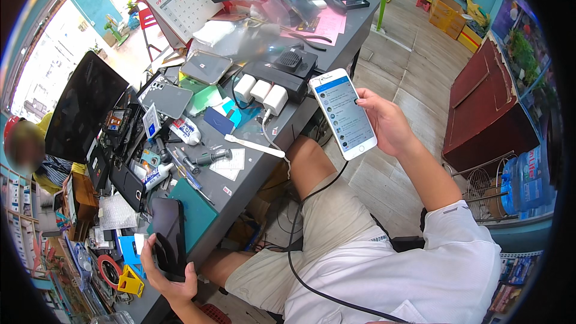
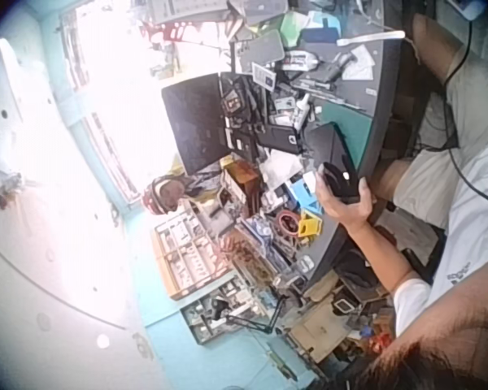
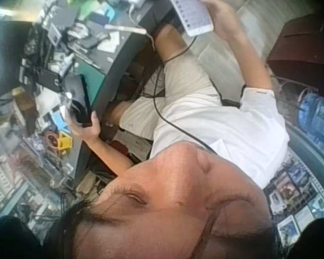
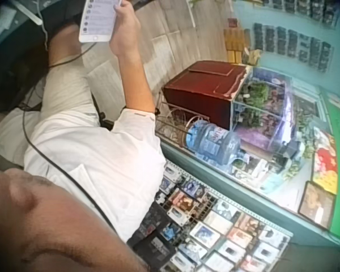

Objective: The person uses a screwdriver to remove screws from the internal frame of a disassembled smartphone. They then pick up a white smartphone, unlock it, and navigate the screen to check settings. The person returns to the disassembled device to continue unscrewing components.

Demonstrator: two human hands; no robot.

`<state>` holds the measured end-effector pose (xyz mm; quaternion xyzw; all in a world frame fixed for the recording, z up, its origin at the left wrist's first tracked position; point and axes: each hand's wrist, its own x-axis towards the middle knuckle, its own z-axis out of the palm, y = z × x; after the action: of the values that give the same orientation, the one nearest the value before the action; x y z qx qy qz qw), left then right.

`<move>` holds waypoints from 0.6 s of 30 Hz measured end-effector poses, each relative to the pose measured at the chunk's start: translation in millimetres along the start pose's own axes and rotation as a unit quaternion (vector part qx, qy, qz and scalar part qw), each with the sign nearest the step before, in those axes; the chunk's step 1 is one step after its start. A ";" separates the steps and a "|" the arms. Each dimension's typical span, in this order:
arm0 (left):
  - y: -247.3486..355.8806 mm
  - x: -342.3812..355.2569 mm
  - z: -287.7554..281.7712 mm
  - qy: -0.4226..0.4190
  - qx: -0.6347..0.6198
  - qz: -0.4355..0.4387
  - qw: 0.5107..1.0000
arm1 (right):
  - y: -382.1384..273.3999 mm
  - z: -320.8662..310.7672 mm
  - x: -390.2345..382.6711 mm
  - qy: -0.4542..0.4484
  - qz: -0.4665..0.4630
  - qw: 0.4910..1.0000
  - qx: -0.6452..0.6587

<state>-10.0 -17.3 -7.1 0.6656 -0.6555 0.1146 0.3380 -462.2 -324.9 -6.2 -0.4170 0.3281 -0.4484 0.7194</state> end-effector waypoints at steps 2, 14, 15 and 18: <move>0.2 0.1 -0.2 -0.001 -0.001 -0.002 1.000 | 0.2 0.0 -0.2 0.002 -0.002 1.000 0.002; -1.1 -1.0 -0.1 0.000 -0.002 -0.003 1.000 | 0.7 -0.8 0.2 0.000 0.001 1.000 -0.004; -1.1 -1.1 -0.2 -0.001 -0.001 -0.004 1.000 | 0.7 -1.0 0.4 -0.001 0.002 1.000 -0.003; 0.5 -0.2 -0.3 -0.003 -0.001 -0.005 1.000 | 1.8 -2.7 0.8 -0.005 0.005 1.000 0.000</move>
<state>-10.4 -16.9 -6.8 0.6690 -0.6530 0.1106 0.3373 -463.5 -326.1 -9.1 -0.4177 0.3265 -0.4429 0.7230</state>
